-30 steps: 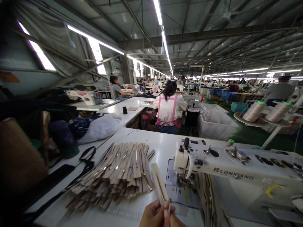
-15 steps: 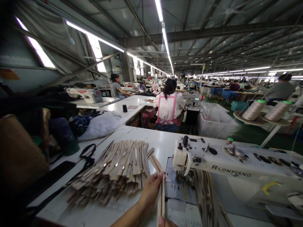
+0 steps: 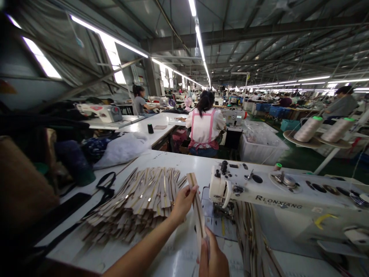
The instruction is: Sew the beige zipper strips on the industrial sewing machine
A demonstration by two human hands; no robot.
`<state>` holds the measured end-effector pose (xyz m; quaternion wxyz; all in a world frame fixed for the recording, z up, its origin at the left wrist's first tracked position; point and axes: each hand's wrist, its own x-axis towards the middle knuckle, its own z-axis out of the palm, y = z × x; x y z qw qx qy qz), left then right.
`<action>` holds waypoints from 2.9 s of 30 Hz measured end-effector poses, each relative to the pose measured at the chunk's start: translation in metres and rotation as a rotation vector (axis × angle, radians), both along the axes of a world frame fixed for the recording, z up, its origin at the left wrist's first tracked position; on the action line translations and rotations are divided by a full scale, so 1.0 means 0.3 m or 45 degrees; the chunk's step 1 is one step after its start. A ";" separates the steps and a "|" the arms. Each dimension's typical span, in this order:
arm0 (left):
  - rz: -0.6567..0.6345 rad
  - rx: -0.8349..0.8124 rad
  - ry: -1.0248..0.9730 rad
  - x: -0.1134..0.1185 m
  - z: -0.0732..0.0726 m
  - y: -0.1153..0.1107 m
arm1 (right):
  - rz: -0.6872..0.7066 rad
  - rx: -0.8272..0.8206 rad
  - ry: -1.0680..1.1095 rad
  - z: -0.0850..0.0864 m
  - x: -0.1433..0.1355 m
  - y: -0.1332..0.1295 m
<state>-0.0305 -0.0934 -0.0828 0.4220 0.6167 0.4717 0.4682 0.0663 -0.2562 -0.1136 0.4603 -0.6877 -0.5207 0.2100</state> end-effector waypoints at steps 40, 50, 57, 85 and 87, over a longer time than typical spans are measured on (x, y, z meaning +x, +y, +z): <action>-0.771 0.700 0.961 -0.008 -0.083 -0.064 | 0.194 -0.060 -0.668 -0.083 0.216 0.026; -0.624 0.607 1.042 0.032 -0.104 -0.013 | 0.303 -0.108 -0.890 -0.035 0.227 0.128; -0.608 0.561 1.039 0.067 -0.101 0.025 | 0.153 -0.045 -0.966 -0.081 0.191 0.146; -0.598 0.500 0.978 0.104 -0.127 0.073 | 0.008 -0.094 -0.971 -0.103 0.178 0.144; -0.591 0.486 0.970 0.105 -0.126 0.074 | 0.003 -0.093 -0.976 -0.105 0.177 0.144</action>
